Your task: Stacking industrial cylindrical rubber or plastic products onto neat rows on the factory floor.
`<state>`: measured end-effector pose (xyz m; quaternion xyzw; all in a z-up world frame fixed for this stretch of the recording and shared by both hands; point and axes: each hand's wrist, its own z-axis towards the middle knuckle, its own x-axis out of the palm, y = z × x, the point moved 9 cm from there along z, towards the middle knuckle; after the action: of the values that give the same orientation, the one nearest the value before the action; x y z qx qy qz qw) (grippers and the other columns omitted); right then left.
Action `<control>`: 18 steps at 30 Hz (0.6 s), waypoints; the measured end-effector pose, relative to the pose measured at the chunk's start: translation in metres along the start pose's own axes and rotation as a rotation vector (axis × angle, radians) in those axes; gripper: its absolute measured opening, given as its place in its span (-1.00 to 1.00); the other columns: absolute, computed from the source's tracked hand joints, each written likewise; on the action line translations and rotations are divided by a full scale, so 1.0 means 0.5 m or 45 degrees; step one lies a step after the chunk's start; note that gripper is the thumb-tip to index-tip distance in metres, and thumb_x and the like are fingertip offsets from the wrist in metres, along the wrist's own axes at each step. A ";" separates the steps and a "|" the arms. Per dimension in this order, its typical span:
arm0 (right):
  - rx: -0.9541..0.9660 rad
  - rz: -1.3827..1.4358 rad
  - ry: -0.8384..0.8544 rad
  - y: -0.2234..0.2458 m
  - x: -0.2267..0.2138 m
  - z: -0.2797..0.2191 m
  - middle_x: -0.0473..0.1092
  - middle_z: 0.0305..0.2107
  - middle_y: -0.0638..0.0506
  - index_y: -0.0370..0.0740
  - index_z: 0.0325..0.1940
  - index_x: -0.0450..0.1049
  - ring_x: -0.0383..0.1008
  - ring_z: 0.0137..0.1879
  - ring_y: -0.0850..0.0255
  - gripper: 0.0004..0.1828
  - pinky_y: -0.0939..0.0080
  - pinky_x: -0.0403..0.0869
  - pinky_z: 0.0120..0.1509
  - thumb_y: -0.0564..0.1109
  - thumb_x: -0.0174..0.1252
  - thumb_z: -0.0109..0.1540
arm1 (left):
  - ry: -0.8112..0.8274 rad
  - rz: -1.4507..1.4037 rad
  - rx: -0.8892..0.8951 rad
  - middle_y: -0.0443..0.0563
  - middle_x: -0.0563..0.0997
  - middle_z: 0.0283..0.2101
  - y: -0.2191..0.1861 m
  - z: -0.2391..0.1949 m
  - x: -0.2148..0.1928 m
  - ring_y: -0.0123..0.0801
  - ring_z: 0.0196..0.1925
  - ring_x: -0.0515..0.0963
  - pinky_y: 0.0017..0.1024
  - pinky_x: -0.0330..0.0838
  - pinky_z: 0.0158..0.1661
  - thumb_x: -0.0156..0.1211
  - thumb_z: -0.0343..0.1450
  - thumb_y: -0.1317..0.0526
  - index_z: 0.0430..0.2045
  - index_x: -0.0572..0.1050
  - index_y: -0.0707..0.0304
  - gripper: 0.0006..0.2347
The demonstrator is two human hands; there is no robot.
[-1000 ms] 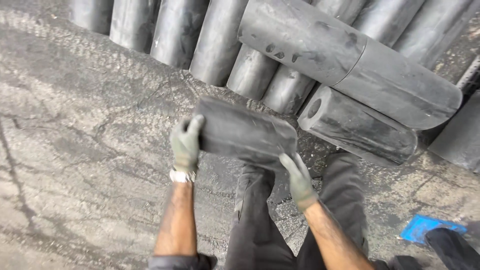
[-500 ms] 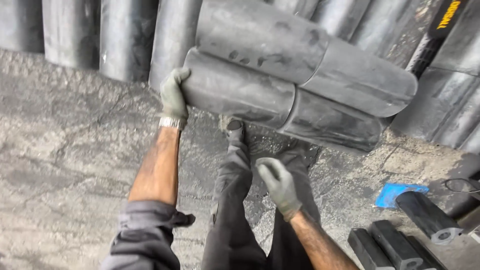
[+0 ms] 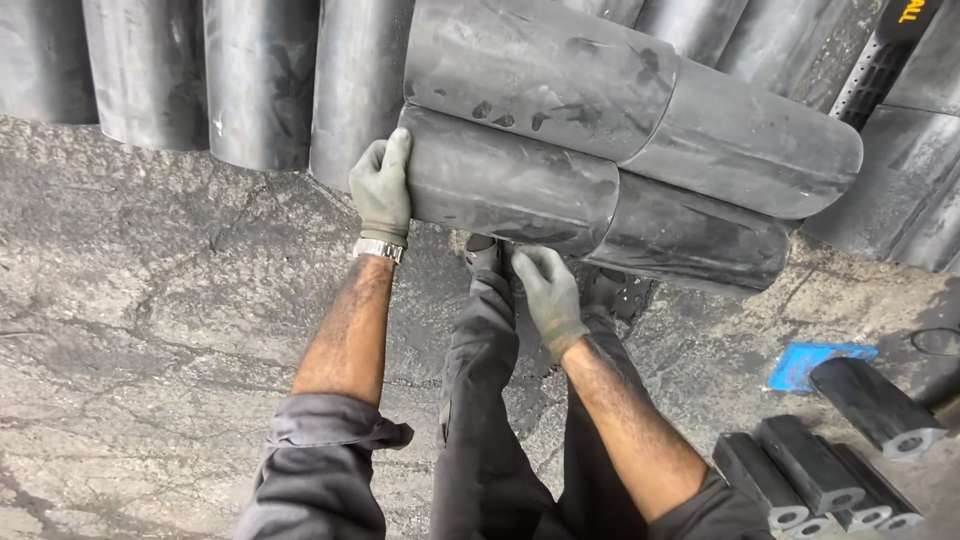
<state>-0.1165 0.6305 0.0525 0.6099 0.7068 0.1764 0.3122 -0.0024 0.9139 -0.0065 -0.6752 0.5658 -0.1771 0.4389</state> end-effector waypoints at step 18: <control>0.544 0.141 0.032 -0.396 -0.333 -0.112 0.61 -0.15 -0.03 -0.20 0.05 0.56 0.59 -0.01 0.24 -0.61 0.23 0.54 0.08 0.10 0.23 0.27 | -0.345 1.135 1.129 0.15 0.43 0.25 -0.284 -0.297 0.185 -0.04 0.30 0.40 -0.02 0.32 0.30 0.27 0.63 0.07 0.18 0.49 0.39 -0.64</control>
<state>-0.2921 0.4376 0.0072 0.6978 0.6973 0.0470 0.1570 0.0019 0.7670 0.1644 -0.1459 0.6047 -0.1078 0.7755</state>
